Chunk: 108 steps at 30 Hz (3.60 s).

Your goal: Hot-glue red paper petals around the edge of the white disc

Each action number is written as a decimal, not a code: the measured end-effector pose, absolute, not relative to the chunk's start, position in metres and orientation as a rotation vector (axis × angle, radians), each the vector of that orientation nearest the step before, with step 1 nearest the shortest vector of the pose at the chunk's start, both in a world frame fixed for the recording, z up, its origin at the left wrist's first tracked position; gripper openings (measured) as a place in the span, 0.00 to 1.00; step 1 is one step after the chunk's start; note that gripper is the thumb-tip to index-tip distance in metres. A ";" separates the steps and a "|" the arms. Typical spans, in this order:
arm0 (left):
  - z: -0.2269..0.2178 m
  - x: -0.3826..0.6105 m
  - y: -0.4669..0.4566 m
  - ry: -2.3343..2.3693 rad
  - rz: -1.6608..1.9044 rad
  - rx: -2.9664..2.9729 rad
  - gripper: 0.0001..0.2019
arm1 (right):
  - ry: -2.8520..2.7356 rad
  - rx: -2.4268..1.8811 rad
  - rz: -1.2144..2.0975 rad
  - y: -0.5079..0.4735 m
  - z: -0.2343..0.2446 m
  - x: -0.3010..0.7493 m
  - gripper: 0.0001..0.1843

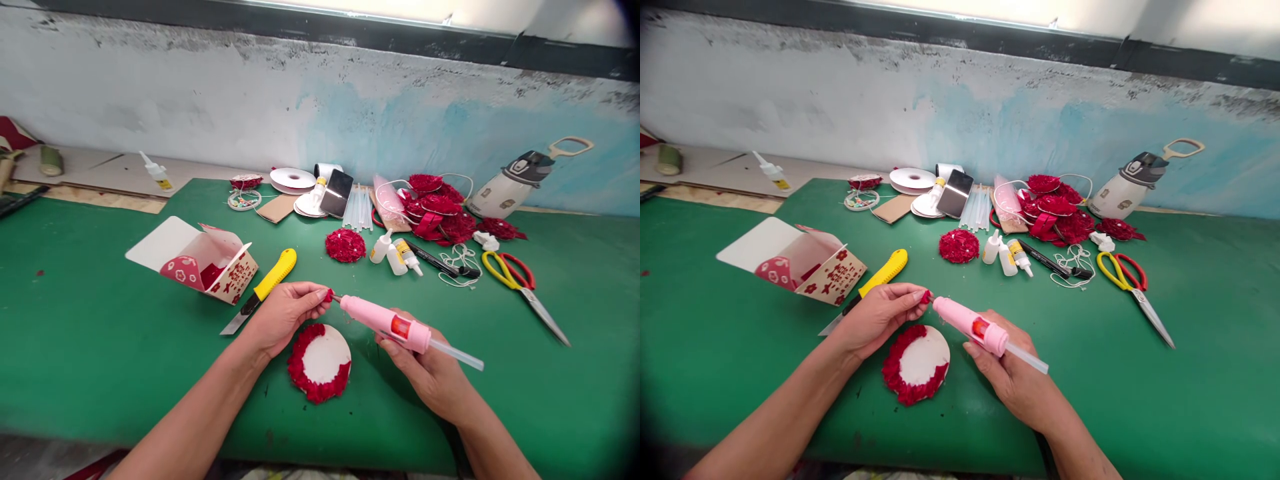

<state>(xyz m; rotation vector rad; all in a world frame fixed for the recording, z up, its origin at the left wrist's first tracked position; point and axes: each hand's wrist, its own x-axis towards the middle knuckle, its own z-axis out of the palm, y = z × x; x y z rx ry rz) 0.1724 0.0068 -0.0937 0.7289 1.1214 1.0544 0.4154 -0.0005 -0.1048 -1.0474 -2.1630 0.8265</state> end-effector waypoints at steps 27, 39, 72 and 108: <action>-0.095 0.170 0.007 1.142 1.060 0.739 0.11 | -2.193 -1.045 0.760 -0.002 -0.102 0.413 0.07; -0.093 0.170 0.006 1.158 1.070 0.739 0.12 | -2.209 -1.041 0.787 -0.003 -0.100 0.414 0.08; -0.100 0.169 -0.003 1.471 0.934 1.432 0.08 | -2.254 -1.024 1.529 0.012 -0.085 0.427 0.18; -0.111 0.184 -0.018 1.609 0.915 1.641 0.06 | -2.235 -1.116 1.391 0.011 -0.095 0.418 0.18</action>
